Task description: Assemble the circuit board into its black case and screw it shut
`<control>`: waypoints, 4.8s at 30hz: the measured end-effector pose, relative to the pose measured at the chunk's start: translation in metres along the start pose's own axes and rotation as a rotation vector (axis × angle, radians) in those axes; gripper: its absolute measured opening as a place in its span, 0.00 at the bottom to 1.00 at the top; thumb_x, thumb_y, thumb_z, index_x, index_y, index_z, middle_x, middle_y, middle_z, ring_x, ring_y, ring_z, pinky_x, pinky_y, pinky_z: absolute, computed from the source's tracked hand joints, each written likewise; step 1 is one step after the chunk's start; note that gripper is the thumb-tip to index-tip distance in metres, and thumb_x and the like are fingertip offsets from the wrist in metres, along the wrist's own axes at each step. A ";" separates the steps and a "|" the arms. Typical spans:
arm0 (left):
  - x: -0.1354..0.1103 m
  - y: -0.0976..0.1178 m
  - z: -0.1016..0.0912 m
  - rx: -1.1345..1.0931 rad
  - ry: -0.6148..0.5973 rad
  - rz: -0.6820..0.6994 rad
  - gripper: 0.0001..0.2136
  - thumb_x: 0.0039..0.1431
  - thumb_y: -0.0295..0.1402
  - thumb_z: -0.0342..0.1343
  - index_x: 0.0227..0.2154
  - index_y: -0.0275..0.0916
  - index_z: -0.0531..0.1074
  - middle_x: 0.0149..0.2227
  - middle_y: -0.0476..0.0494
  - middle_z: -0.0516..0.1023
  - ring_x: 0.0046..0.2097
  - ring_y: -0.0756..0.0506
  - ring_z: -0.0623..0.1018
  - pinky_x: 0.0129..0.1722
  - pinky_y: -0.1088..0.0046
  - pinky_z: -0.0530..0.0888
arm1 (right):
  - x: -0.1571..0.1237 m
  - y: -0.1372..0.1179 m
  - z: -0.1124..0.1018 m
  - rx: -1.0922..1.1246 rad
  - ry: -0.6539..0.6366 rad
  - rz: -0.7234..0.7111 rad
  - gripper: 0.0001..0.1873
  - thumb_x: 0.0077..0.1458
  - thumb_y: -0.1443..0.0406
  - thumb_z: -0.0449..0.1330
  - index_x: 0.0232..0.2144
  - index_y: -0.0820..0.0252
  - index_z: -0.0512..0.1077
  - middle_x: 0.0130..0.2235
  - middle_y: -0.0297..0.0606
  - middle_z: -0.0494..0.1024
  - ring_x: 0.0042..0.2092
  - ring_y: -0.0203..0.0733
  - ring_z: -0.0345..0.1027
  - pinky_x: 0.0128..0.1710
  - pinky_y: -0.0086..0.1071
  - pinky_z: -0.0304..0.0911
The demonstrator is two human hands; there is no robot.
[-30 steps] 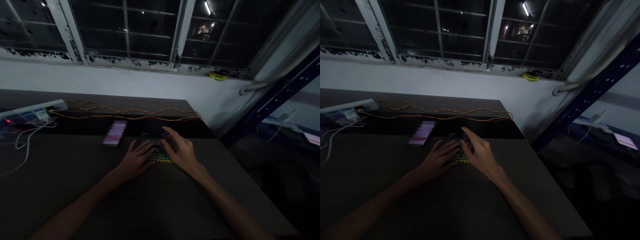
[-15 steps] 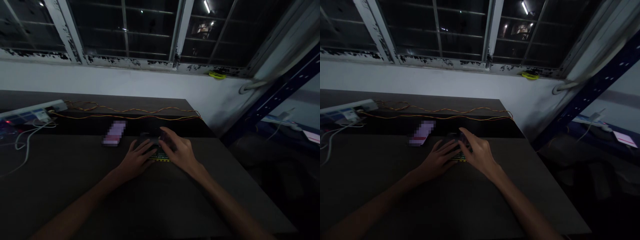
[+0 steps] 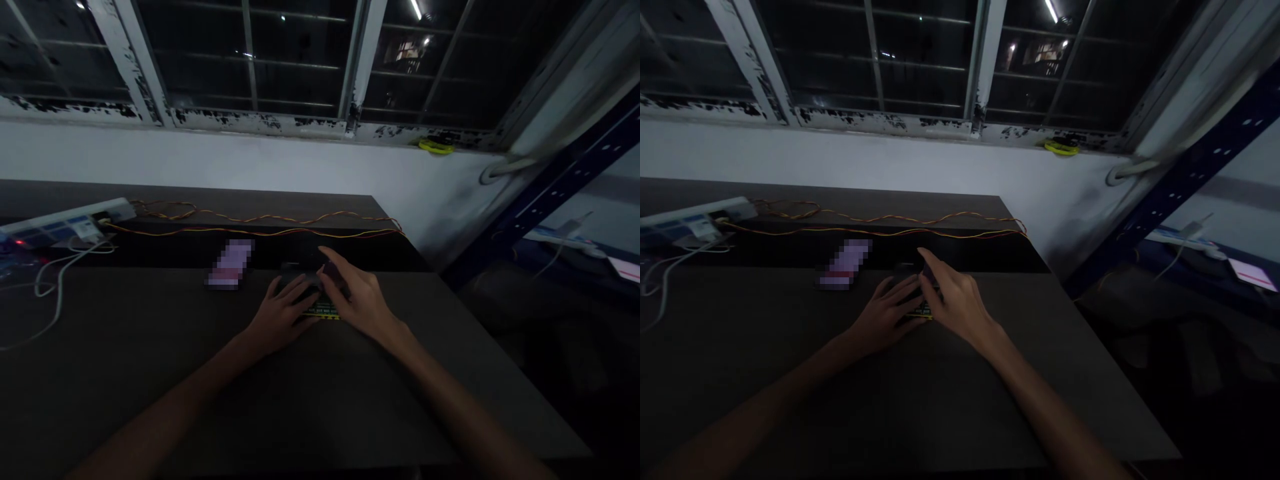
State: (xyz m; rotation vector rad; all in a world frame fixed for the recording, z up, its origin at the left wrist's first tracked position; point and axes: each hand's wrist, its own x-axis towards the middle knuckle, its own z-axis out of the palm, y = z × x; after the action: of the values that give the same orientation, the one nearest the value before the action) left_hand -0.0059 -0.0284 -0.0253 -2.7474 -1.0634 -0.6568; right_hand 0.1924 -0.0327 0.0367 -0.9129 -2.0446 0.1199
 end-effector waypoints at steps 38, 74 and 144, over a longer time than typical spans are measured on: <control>0.003 0.002 -0.005 -0.031 0.176 0.048 0.13 0.68 0.36 0.51 0.51 0.43 0.72 0.55 0.40 0.75 0.61 0.40 0.69 0.64 0.50 0.54 | -0.002 0.000 -0.001 -0.043 0.064 -0.057 0.21 0.62 0.64 0.56 0.57 0.58 0.68 0.41 0.40 0.80 0.36 0.38 0.75 0.40 0.31 0.71; -0.008 -0.043 -0.027 -0.097 0.073 -0.058 0.30 0.46 0.57 0.63 0.47 0.41 0.77 0.53 0.39 0.77 0.55 0.36 0.73 0.56 0.53 0.65 | -0.002 0.007 -0.007 -0.036 -0.032 0.042 0.23 0.61 0.58 0.56 0.57 0.56 0.66 0.34 0.34 0.78 0.28 0.35 0.69 0.31 0.31 0.67; -0.007 -0.040 -0.024 -0.125 0.041 -0.063 0.23 0.51 0.48 0.65 0.46 0.40 0.75 0.51 0.38 0.77 0.54 0.35 0.74 0.55 0.51 0.67 | -0.001 0.001 -0.007 0.004 -0.042 0.013 0.25 0.63 0.61 0.54 0.61 0.57 0.63 0.38 0.38 0.78 0.32 0.37 0.71 0.35 0.33 0.70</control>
State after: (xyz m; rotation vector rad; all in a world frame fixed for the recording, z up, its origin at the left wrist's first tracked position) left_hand -0.0456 -0.0091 -0.0081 -2.8014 -1.1407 -0.8112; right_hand 0.1987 -0.0347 0.0399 -0.9283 -2.0769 0.1517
